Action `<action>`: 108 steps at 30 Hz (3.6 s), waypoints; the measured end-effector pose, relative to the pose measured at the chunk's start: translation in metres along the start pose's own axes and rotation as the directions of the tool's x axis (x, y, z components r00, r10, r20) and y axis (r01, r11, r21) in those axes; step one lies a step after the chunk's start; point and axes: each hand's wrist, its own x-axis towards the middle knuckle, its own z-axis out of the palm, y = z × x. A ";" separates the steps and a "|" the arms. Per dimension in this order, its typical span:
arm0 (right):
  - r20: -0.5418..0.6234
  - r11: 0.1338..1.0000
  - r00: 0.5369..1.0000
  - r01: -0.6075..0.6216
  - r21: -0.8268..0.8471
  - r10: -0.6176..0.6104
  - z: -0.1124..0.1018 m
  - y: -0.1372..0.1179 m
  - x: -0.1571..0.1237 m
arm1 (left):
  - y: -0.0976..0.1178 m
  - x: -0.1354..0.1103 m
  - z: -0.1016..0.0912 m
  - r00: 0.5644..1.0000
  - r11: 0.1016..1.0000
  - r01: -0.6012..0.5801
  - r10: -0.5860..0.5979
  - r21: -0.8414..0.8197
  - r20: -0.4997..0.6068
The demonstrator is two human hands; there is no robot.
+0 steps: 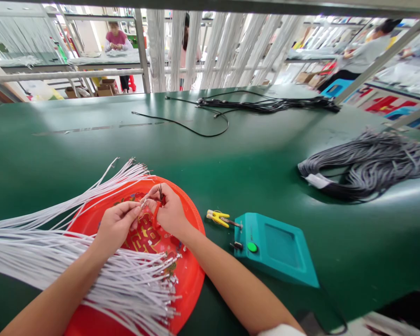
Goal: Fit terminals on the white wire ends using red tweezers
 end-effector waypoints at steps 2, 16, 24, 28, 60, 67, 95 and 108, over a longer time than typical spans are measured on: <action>0.007 1.000 1.000 0.004 0.012 -0.004 0.000 0.000 0.000 | 0.000 0.001 0.000 1.000 1.000 0.005 -0.005 0.002 0.013; -0.056 0.985 0.994 -0.104 -0.134 0.097 -0.003 0.005 0.002 | -0.002 0.002 0.001 0.998 0.997 0.001 -0.006 -0.080 -0.065; -0.053 0.982 0.991 -0.131 -0.132 0.125 -0.005 0.004 0.004 | -0.004 0.003 -0.001 0.986 0.997 -0.078 0.076 -0.014 -0.151; -0.050 0.994 0.993 -0.110 0.003 0.110 -0.001 -0.006 0.001 | -0.007 0.003 -0.001 0.981 0.994 -0.099 0.104 0.036 -0.162; 0.242 0.770 0.968 0.106 -0.630 0.064 -0.002 0.000 -0.008 | -0.005 0.002 -0.002 0.975 0.984 -0.123 0.143 0.127 -0.170; 0.278 0.746 0.956 0.116 -0.655 0.095 -0.001 0.000 -0.008 | -0.004 0.001 -0.001 0.969 0.968 -0.155 0.187 0.197 -0.160; 0.144 0.885 0.981 -0.050 -0.463 0.131 0.001 0.000 -0.005 | -0.009 0.004 -0.002 0.972 0.991 -0.084 0.103 0.100 -0.211; 0.268 0.833 0.958 0.060 -0.550 0.108 0.001 0.004 -0.007 | -0.013 0.004 0.000 0.986 0.988 -0.097 0.112 0.124 -0.121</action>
